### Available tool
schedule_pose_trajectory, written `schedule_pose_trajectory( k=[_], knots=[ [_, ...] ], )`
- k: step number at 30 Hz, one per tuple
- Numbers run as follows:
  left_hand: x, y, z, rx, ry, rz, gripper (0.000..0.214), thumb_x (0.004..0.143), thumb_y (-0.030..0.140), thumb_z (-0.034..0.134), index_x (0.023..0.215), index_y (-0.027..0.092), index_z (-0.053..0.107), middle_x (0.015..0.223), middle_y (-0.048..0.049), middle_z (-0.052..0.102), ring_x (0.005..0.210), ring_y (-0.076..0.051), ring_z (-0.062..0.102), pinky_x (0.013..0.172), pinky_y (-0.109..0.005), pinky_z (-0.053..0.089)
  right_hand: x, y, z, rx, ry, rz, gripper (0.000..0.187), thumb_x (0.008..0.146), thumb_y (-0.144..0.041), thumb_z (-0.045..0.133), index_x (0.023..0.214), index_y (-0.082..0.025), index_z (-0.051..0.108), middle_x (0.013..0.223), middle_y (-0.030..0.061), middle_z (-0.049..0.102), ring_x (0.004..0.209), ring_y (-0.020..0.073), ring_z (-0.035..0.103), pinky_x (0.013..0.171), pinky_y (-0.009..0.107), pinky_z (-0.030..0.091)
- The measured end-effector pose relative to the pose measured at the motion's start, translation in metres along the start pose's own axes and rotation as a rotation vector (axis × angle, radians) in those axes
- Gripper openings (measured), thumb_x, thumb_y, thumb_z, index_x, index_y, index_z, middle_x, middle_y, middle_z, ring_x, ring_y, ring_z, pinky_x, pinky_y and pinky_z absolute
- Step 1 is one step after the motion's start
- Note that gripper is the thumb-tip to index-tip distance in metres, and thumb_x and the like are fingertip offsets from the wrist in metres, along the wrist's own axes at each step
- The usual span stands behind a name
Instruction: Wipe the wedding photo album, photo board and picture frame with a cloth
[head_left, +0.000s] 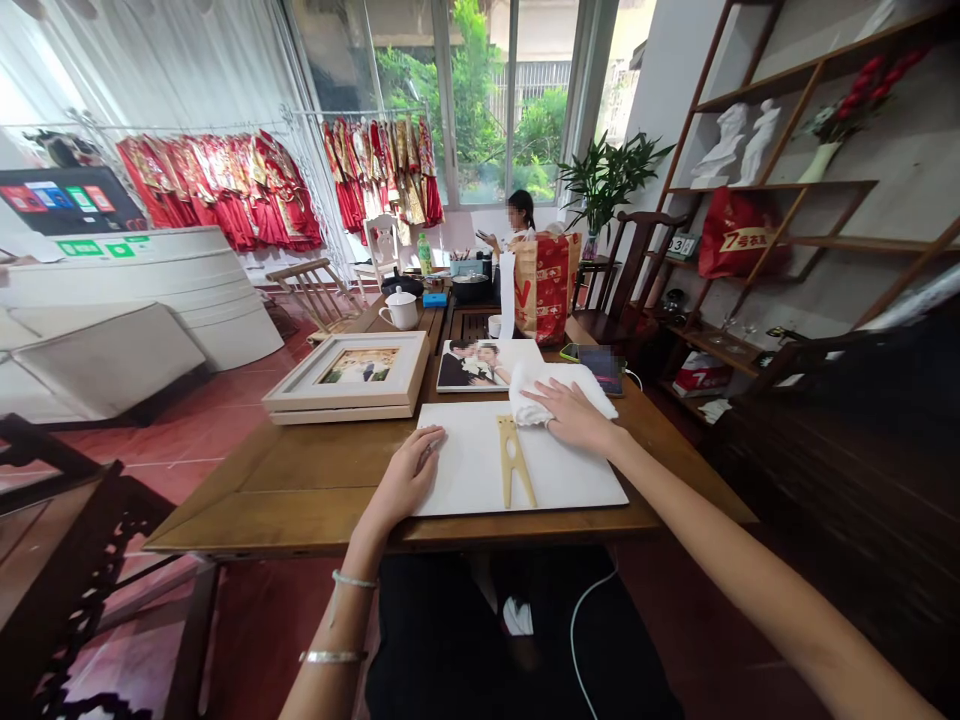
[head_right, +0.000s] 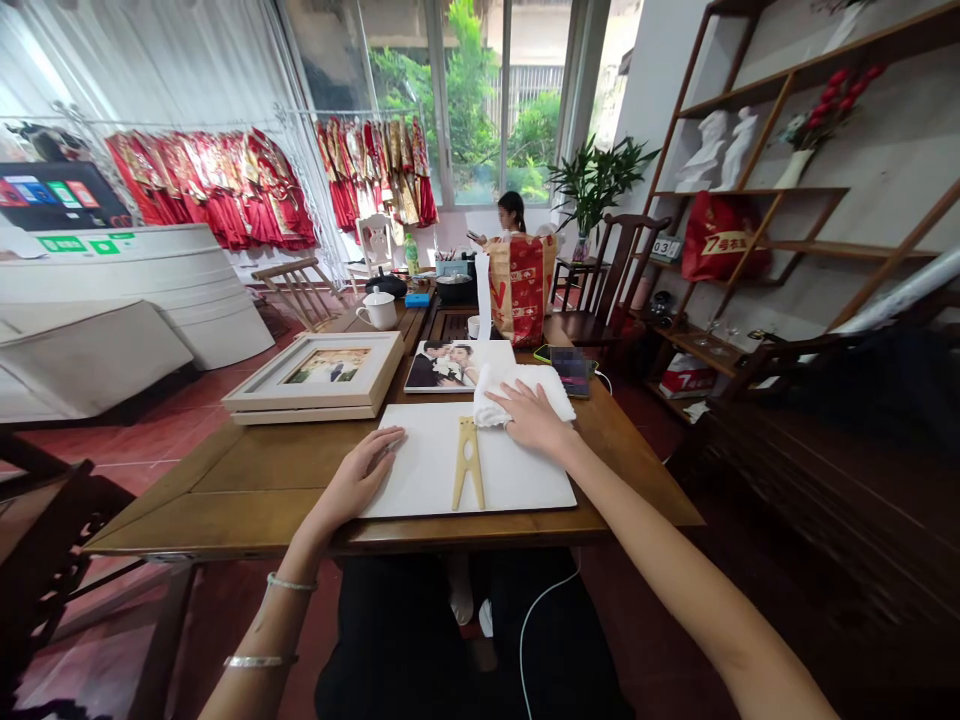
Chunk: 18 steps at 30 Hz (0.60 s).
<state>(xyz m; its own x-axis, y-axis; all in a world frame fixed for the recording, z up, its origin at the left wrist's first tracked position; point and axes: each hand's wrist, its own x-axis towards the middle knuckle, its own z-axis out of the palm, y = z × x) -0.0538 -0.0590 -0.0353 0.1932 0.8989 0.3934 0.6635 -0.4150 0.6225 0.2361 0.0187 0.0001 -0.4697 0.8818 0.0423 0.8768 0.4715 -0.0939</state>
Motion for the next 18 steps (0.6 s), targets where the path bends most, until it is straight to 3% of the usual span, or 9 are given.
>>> schedule_pose_trajectory(
  k=[5,14,18],
  knots=[
    [0.000,0.000,0.001,0.003,-0.002,-0.003,0.034,0.087,0.021,0.042,0.116,0.017,0.059,0.125,-0.0107,0.057,0.120,-0.022,0.051,0.106,-0.040,0.037,-0.016,-0.016,0.004,-0.019,0.022,-0.020,0.074,0.074,-0.007,0.040,0.145,-0.024,0.028,0.152,0.0064,0.024,0.140,0.0306,0.014,0.109,0.057,0.015],
    [0.000,-0.002,0.002,0.008,0.003,-0.003,0.034,0.087,0.021,0.041,0.116,0.016,0.059,0.125,-0.0113,0.057,0.120,-0.023,0.052,0.106,-0.040,0.038,-0.133,-0.053,-0.003,0.058,-0.040,-0.101,0.089,0.062,0.000,0.042,0.145,-0.029,0.028,0.153,0.0020,0.023,0.141,0.0280,0.008,0.112,0.055,0.014],
    [-0.001,-0.003,0.002,0.016,-0.001,-0.006,0.035,0.087,0.021,0.040,0.116,0.014,0.059,0.126,-0.0130,0.057,0.120,-0.024,0.052,0.106,-0.042,0.037,-0.158,-0.053,-0.011,0.138,-0.134,-0.149,0.096,0.057,0.001,0.040,0.145,-0.036,0.024,0.153,-0.0045,0.019,0.141,0.0237,0.005,0.113,0.054,0.012]
  ],
)
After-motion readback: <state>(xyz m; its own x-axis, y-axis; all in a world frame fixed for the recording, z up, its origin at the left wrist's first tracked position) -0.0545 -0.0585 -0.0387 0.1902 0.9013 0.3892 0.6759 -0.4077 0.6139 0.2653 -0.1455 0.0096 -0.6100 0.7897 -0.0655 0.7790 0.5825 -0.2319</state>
